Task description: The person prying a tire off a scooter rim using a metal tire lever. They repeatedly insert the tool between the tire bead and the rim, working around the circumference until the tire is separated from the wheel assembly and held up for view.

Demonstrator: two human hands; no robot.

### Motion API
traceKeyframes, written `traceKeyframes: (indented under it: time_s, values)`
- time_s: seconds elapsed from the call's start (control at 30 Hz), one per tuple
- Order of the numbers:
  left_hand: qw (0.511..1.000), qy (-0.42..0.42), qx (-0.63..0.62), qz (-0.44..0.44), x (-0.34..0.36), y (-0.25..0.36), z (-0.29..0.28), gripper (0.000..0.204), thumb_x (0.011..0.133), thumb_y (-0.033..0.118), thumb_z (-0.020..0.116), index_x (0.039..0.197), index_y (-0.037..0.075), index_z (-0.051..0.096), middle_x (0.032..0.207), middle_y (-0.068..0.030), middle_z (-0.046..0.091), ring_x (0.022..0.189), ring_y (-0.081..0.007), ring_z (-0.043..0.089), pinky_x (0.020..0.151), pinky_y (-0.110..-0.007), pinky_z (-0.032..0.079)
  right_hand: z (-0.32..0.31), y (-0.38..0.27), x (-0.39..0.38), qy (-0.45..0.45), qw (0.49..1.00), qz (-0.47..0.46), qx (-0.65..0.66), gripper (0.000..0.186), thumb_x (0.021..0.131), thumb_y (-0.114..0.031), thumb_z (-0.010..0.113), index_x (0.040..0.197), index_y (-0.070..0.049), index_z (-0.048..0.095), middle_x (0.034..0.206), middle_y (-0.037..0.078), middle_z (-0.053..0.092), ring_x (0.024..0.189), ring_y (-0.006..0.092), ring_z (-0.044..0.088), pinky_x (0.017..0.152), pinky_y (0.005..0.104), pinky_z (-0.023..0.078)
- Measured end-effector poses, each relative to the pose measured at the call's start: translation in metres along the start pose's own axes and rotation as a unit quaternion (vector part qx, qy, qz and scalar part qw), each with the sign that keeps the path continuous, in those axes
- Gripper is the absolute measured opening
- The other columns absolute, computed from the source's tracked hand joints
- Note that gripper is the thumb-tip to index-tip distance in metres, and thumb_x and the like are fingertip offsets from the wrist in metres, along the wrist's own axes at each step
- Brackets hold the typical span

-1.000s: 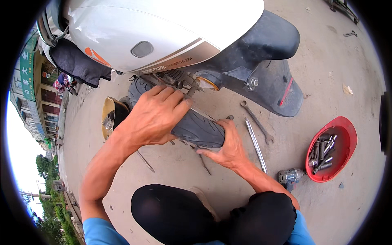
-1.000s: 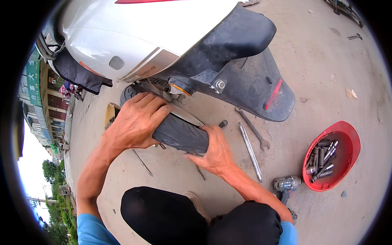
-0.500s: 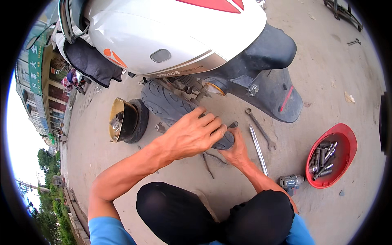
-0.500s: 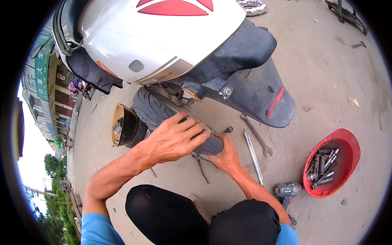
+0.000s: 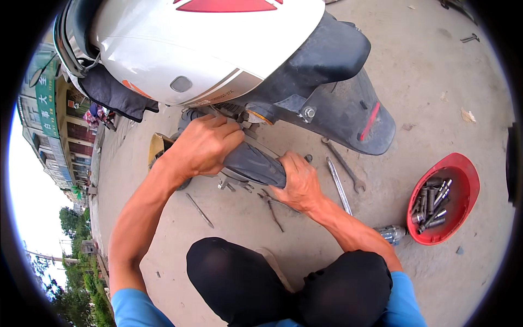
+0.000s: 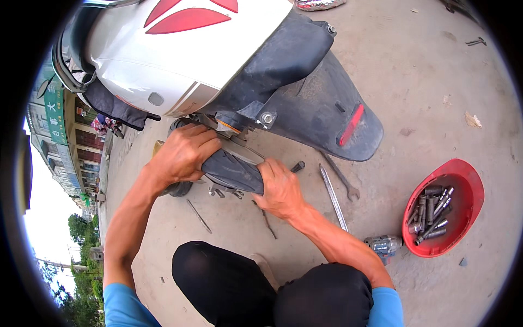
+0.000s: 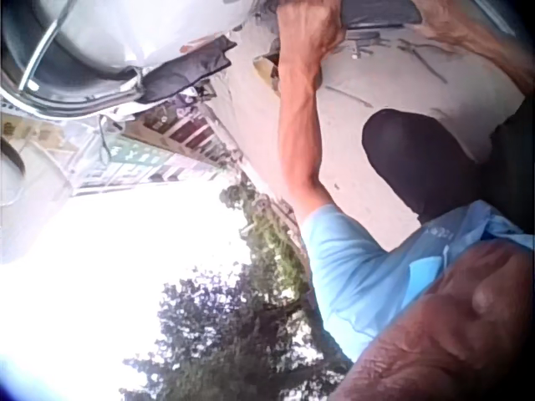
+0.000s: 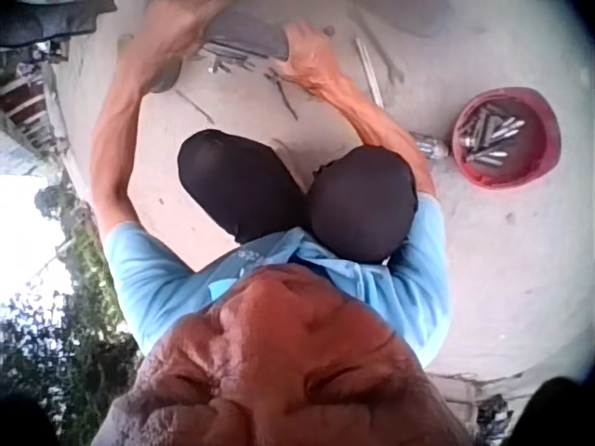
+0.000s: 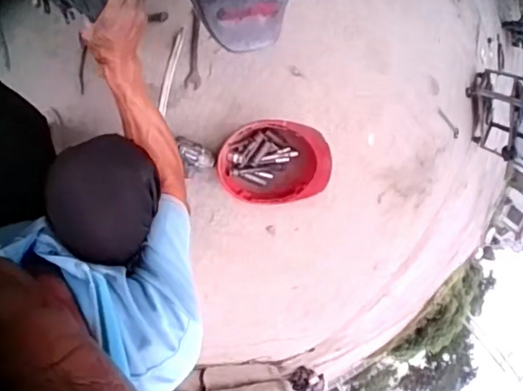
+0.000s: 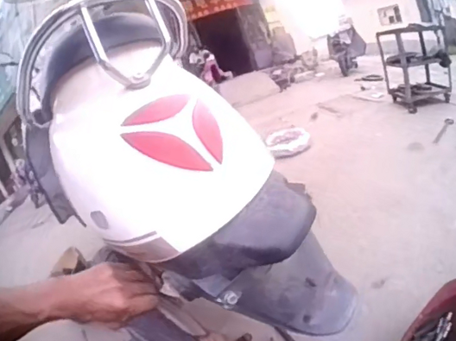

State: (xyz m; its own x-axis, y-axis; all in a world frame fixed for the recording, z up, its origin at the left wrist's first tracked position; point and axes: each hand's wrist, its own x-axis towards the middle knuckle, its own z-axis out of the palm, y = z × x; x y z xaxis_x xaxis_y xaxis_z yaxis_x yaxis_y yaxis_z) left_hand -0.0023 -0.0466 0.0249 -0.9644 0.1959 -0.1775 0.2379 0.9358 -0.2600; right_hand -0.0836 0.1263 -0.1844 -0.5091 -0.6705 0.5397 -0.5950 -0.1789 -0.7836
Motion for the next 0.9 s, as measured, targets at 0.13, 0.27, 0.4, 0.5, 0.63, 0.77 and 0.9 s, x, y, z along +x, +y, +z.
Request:
traceKeyframes:
  time_s: [0.13,0.27,0.4,0.5,0.63,0.77,0.9]
  values:
    - [1.0,-0.015,0.019,-0.005,0.005,0.022,0.007,0.033,0.055,0.004,0.072,0.083,0.004,0.055,0.087,-0.0099,0.062,0.085,-0.032,0.064,0.076,-0.042,0.053,0.011,0.014,-0.014,0.036,0.999,-0.014,0.038,0.04,0.066,-0.009,0.084,0.098,0.0,0.062,0.087,0.015,0.059,0.079,0.0375,0.063,0.068,0.046,0.052]
    - [0.996,-0.029,0.082,0.022,0.006,0.062,0.018,0.014,0.071,0.01,0.066,0.074,0.006,0.053,0.077,-0.0068,0.058,0.074,-0.0235,0.063,0.069,-0.036,0.052,0.018,0.023,-0.044,0.0,0.999,0.012,0.051,0.036,0.067,-0.008,0.08,0.1,-0.002,0.065,0.093,0.013,0.06,0.087,0.0358,0.064,0.071,0.045,0.055]
    - [0.993,-0.019,0.116,0.004,0.012,0.077,0.023,0.013,0.073,0.011,0.067,0.078,0.006,0.055,0.078,-0.0055,0.057,0.075,-0.0212,0.062,0.071,-0.035,0.052,0.024,0.031,-0.049,0.015,0.997,0.017,0.077,0.037,0.067,-0.005,0.081,0.101,-0.003,0.066,0.093,0.012,0.06,0.086,0.0351,0.064,0.071,0.0448,0.054]
    - [0.995,-0.04,0.095,-0.009,0.007,0.079,0.029,0.039,0.072,0.015,0.075,0.107,0.003,0.063,0.094,-0.0063,0.062,0.09,-0.0221,0.064,0.087,-0.037,0.054,0.027,0.033,-0.052,0.021,0.995,0.043,0.084,0.038,0.067,-0.003,0.081,0.102,-0.003,0.066,0.093,0.012,0.06,0.087,0.0351,0.064,0.073,0.0445,0.054]
    - [0.997,-0.008,-0.043,-0.064,-0.013,0.04,-0.003,0.106,0.049,0.022,0.093,0.145,0.01,0.051,0.136,-0.0108,0.061,0.127,-0.0319,0.058,0.119,-0.054,0.04,0.017,0.042,-0.051,0.035,0.995,0.052,0.072,0.042,0.066,-0.007,0.084,0.104,-0.002,0.067,0.095,0.013,0.062,0.089,0.0357,0.065,0.074,0.0437,0.055]
    - [0.991,-0.008,-0.046,-0.127,-0.052,-0.033,-0.005,0.093,0.052,0.016,0.088,0.138,0.005,0.054,0.135,-0.0173,0.06,0.128,-0.0391,0.057,0.111,-0.047,0.047,0.01,0.039,-0.05,-0.038,0.993,0.098,0.048,0.064,0.064,-0.021,0.093,0.116,0.0,0.063,0.105,0.018,0.061,0.102,0.0395,0.063,0.085,0.0458,0.053]
    - [0.989,0.064,-0.108,-0.075,-0.061,-0.048,0.01,0.065,0.059,0.017,0.083,0.119,0.003,0.062,0.114,-0.018,0.066,0.11,-0.0402,0.063,0.096,-0.046,0.053,-0.002,-0.001,-0.03,-0.05,0.991,0.115,0.042,0.068,0.066,-0.023,0.093,0.121,0.0,0.06,0.108,0.019,0.06,0.107,0.0402,0.061,0.089,0.0483,0.051]
